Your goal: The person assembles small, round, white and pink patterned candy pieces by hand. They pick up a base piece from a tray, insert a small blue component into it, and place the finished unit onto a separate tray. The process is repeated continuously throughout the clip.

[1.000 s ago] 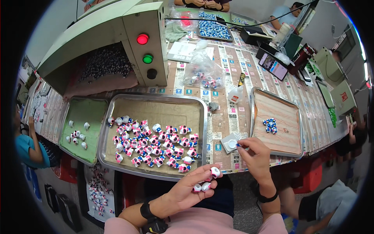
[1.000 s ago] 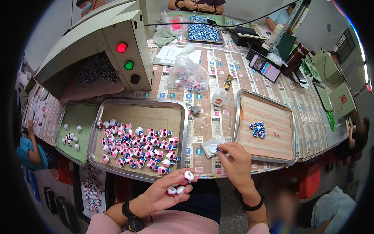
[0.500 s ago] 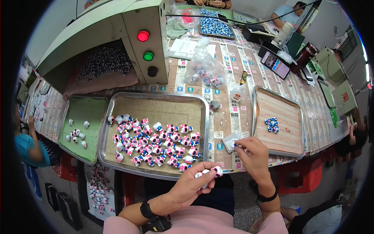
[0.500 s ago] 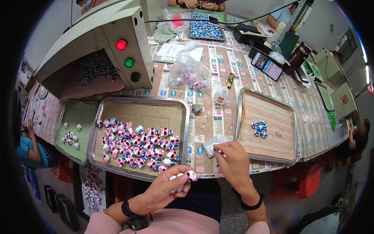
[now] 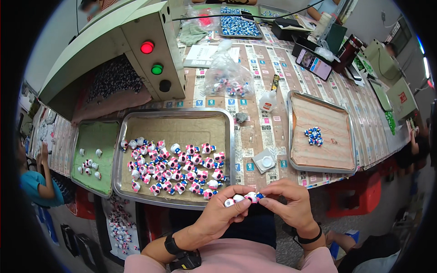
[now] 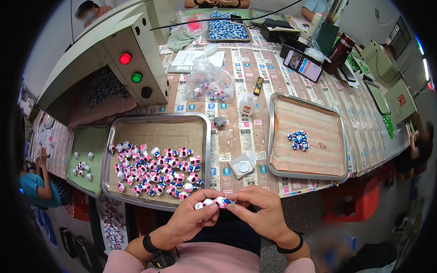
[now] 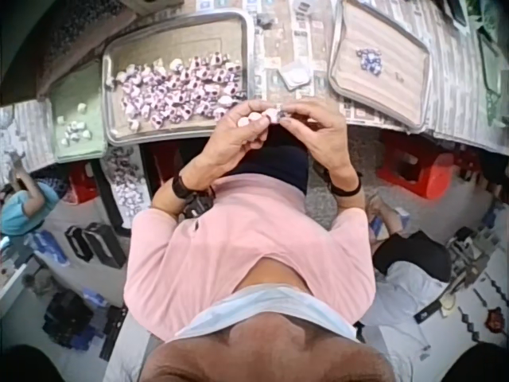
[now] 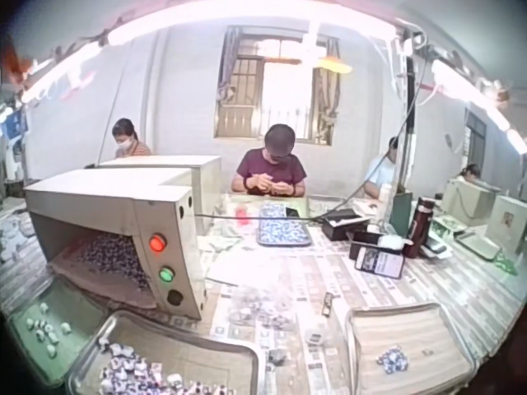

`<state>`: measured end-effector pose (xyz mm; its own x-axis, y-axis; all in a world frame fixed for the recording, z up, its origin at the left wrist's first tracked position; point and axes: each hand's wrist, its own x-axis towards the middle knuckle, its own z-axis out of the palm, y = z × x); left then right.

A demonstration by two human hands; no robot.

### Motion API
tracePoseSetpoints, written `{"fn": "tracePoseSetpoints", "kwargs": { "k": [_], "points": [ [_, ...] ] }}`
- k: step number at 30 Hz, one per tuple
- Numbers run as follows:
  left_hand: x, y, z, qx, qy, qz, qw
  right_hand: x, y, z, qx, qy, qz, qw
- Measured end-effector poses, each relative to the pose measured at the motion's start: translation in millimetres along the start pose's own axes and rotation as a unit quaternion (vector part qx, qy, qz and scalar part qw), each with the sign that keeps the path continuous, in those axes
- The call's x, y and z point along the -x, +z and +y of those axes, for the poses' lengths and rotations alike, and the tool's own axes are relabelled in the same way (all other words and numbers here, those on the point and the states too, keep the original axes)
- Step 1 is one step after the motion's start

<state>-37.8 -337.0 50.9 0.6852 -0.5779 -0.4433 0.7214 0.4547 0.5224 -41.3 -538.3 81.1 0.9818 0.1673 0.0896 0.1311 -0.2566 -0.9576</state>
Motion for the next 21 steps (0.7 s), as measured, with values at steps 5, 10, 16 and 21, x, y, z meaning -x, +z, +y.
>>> {"fn": "tracePoseSetpoints", "kwargs": {
  "k": [5,10,16,21],
  "points": [
    [-0.3,0.2,-4.6,-0.037,0.008,0.013,0.999,3.2,-3.3,6.6,0.030,-0.035,-0.016,0.999],
    [-1.2,0.9,-3.4,-0.057,0.021,-0.003,0.998,8.7,0.2,11.6,0.016,-0.048,0.005,0.999],
    [2.7,-1.4,3.9,-0.032,0.001,-0.030,0.999,5.0,1.9,-0.6,0.042,-0.065,-0.008,0.997],
    [33.8,-18.6,51.1,-0.208,0.155,0.074,0.963,5.6,1.4,-9.2,0.057,-0.065,0.041,0.995]
  ]
}}
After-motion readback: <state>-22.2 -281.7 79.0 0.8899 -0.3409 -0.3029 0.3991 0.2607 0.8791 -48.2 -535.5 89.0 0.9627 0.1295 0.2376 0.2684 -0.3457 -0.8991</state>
